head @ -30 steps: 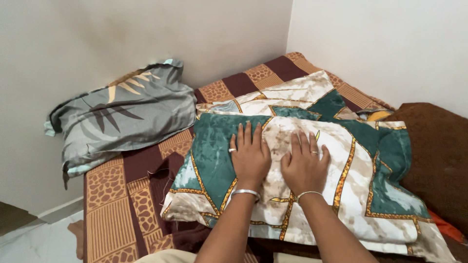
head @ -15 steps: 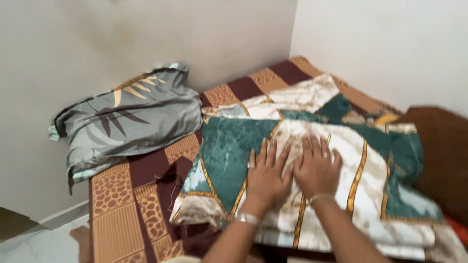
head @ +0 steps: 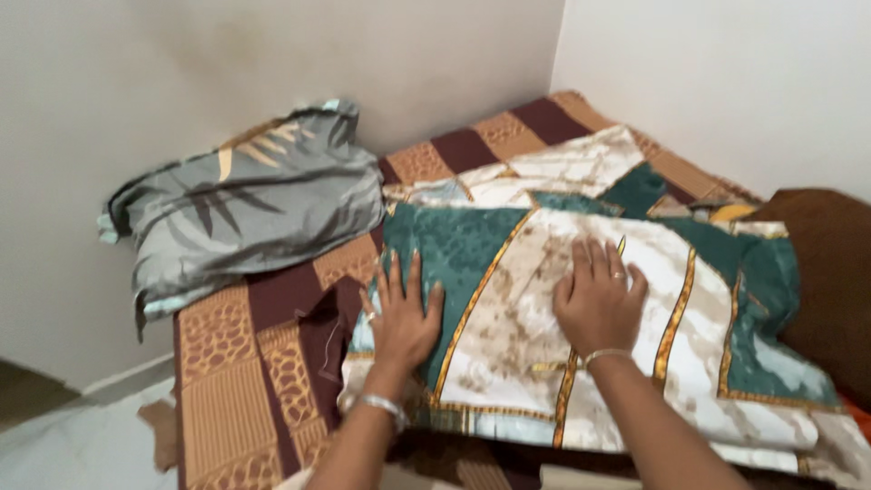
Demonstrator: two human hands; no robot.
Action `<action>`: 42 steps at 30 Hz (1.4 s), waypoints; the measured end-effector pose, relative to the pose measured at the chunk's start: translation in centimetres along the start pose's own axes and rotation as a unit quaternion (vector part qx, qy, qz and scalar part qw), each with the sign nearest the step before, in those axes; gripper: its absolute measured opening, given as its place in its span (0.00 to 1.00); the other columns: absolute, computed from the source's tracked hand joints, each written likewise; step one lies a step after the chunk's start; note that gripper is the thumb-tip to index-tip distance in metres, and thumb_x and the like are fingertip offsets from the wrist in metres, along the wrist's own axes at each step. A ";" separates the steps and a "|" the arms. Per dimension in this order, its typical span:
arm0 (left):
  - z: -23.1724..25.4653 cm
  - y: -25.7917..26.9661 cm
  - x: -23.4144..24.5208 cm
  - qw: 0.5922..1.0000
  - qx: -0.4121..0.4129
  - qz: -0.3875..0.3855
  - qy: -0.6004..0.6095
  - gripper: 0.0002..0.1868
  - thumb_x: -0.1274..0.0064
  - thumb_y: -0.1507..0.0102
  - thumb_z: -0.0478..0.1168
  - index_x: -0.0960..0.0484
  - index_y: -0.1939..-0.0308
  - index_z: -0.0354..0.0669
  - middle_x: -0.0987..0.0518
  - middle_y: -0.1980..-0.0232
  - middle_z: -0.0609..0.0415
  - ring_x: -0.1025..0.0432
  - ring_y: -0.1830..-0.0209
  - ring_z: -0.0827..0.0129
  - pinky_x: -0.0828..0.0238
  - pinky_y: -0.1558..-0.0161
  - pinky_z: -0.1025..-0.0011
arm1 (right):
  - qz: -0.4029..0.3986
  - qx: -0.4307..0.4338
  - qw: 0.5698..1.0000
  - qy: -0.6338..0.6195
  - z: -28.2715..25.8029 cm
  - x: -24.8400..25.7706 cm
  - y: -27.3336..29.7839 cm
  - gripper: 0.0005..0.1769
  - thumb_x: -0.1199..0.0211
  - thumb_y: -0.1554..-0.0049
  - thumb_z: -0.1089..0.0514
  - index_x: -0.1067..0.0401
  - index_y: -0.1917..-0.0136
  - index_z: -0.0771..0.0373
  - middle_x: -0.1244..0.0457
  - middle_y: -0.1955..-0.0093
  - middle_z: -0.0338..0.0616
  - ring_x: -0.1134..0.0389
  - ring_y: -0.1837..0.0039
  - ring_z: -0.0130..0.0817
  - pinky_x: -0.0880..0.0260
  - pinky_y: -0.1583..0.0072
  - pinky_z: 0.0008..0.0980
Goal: The person folds and smooths pillowcases on a bed by hand.
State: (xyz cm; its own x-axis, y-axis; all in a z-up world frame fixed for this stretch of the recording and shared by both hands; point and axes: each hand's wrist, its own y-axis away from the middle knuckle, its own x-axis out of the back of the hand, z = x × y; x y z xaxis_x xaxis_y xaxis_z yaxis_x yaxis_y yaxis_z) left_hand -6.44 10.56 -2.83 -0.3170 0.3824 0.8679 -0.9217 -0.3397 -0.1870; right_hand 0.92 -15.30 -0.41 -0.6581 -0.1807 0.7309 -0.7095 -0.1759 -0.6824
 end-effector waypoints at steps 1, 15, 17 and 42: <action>0.1 -1.0 0.9 0.999 0.012 -0.040 0.007 0.39 0.76 0.32 0.67 0.58 0.18 0.64 0.66 0.15 0.53 0.76 0.16 0.52 0.84 0.27 0.35 | 0.005 0.000 1.000 -0.012 -0.2 -0.1 -0.2 0.26 0.49 0.40 0.51 0.28 0.31 0.57 0.36 0.28 0.44 0.39 0.24 0.39 0.48 0.27 0.50; 2.5 -3.7 -0.1 0.995 -0.016 0.094 -0.012 0.34 0.65 0.31 0.60 0.43 0.22 0.60 0.48 0.18 0.50 0.58 0.18 0.54 0.66 0.26 0.41 | 0.001 0.002 1.000 -0.022 -0.9 0.5 0.3 0.26 0.47 0.42 0.52 0.28 0.33 0.58 0.36 0.29 0.44 0.39 0.25 0.40 0.49 0.29 0.49; 1.8 -4.7 0.8 1.000 0.002 -0.011 -0.019 0.35 0.66 0.33 0.63 0.42 0.23 0.60 0.45 0.19 0.50 0.53 0.19 0.54 0.61 0.27 0.42 | 0.003 0.002 1.000 -0.021 -0.7 0.7 0.0 0.25 0.47 0.42 0.52 0.27 0.33 0.58 0.36 0.29 0.44 0.39 0.25 0.40 0.48 0.29 0.49; 10.4 -9.8 4.3 0.981 -0.078 0.177 0.025 0.37 0.61 0.30 0.61 0.46 0.21 0.52 0.57 0.16 0.42 0.73 0.16 0.51 0.78 0.29 0.28 | 0.012 0.002 0.999 -0.042 -0.9 1.4 -0.4 0.25 0.46 0.43 0.54 0.27 0.34 0.59 0.35 0.30 0.46 0.39 0.26 0.41 0.48 0.29 0.47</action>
State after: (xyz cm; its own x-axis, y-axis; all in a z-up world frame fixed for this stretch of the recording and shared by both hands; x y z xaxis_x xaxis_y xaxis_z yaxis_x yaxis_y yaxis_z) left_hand 3.57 6.62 7.46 -0.6310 0.3073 0.7123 -0.7731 -0.3249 -0.5447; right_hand 0.02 -14.59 0.88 -0.6508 -0.2662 0.7111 -0.6932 -0.1736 -0.6995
